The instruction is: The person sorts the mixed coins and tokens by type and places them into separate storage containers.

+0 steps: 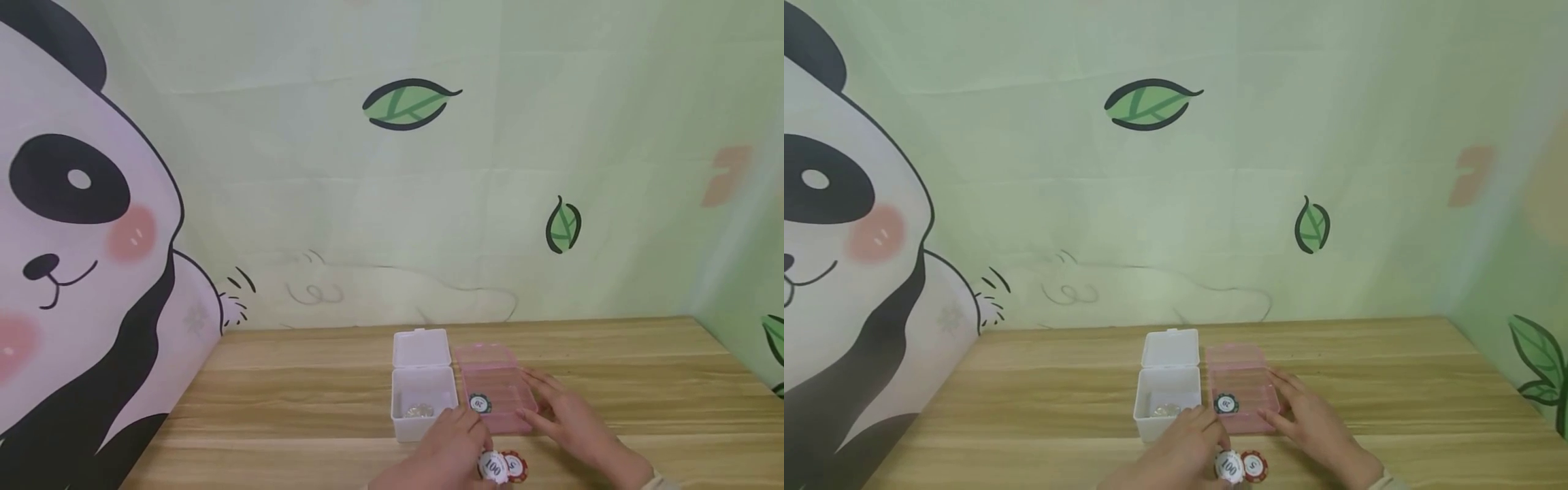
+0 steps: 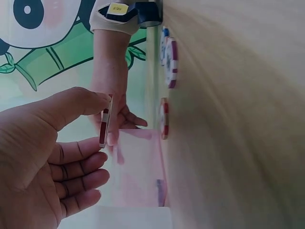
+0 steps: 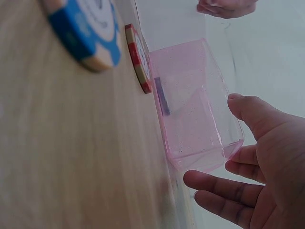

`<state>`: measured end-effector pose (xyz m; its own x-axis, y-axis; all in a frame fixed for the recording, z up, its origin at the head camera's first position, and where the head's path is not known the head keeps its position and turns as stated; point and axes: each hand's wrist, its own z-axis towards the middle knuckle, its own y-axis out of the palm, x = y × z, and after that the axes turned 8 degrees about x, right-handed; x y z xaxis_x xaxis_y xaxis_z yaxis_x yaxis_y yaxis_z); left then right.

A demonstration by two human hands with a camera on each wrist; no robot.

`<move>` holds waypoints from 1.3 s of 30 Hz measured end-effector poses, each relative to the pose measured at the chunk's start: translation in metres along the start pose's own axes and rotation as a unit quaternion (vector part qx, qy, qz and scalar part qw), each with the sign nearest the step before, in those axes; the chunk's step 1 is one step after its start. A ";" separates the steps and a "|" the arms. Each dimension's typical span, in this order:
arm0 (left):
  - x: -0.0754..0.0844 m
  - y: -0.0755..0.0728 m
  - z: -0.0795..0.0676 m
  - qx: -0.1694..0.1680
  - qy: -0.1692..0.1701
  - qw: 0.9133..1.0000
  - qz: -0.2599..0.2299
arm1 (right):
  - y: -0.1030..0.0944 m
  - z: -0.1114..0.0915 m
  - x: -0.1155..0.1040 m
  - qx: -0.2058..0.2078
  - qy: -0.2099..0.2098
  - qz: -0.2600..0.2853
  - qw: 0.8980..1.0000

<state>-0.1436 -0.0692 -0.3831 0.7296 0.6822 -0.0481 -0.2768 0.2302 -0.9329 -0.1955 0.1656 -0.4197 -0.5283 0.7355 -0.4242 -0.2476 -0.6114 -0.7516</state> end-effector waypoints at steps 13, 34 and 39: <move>-0.008 -0.014 0.014 0.021 -0.009 1.000 0.013 | -0.004 0.004 -0.001 0.000 -0.004 -0.020 1.000; -0.020 -0.012 0.032 0.073 -0.022 0.996 0.054 | -0.003 0.002 0.002 0.014 -0.026 -0.021 0.999; -0.023 -0.006 0.038 0.063 -0.053 0.996 0.029 | -0.004 0.002 0.001 0.008 -0.016 -0.021 1.000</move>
<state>-0.1831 -0.0600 -0.3630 0.6426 0.7641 -0.0562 -0.3975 0.2698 -0.8771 -0.1969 0.1686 -0.4160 -0.5425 0.7508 -0.3769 -0.2825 -0.5855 -0.7598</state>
